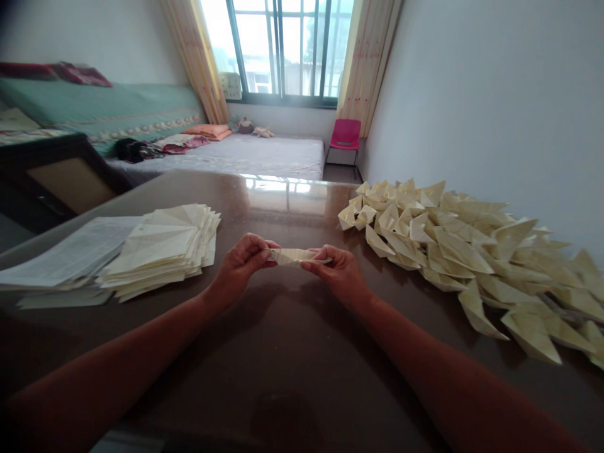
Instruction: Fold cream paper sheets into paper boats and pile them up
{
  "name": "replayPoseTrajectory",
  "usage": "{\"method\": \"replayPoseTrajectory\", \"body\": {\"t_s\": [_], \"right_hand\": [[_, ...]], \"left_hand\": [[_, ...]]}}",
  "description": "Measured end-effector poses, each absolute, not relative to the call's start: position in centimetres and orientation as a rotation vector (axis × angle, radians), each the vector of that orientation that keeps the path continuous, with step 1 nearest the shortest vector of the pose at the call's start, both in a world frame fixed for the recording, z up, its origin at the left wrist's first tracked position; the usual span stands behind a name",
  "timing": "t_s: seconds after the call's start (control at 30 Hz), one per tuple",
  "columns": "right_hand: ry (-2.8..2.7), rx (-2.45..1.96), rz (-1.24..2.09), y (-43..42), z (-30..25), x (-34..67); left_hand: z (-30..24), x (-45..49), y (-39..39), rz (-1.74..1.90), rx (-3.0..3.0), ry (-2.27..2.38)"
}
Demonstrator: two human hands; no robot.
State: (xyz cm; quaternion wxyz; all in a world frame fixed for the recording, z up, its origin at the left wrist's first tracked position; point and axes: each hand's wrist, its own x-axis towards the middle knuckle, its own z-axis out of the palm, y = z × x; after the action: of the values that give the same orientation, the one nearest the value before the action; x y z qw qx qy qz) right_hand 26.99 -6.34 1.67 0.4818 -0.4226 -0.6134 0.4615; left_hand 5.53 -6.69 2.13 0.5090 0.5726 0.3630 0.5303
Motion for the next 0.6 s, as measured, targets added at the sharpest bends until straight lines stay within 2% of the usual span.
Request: {"method": "replayPoseTrajectory", "body": {"t_s": [0.13, 0.33, 0.6], "right_hand": [[-1.858, -0.988, 0.828, -6.1, 1.3, 27.8], [-2.158, -0.827, 0.676, -6.4, 0.6, 27.6], [-2.237, -0.804, 0.751, -7.4, 0.7, 26.7]], "left_hand": [[2.7, 4.7, -6.5, 1.115, 1.595, 0.941], [1.9, 4.9, -6.6, 0.793, 1.924, 1.132], [1.3, 5.6, -7.3, 0.637, 2.152, 1.263]]}}
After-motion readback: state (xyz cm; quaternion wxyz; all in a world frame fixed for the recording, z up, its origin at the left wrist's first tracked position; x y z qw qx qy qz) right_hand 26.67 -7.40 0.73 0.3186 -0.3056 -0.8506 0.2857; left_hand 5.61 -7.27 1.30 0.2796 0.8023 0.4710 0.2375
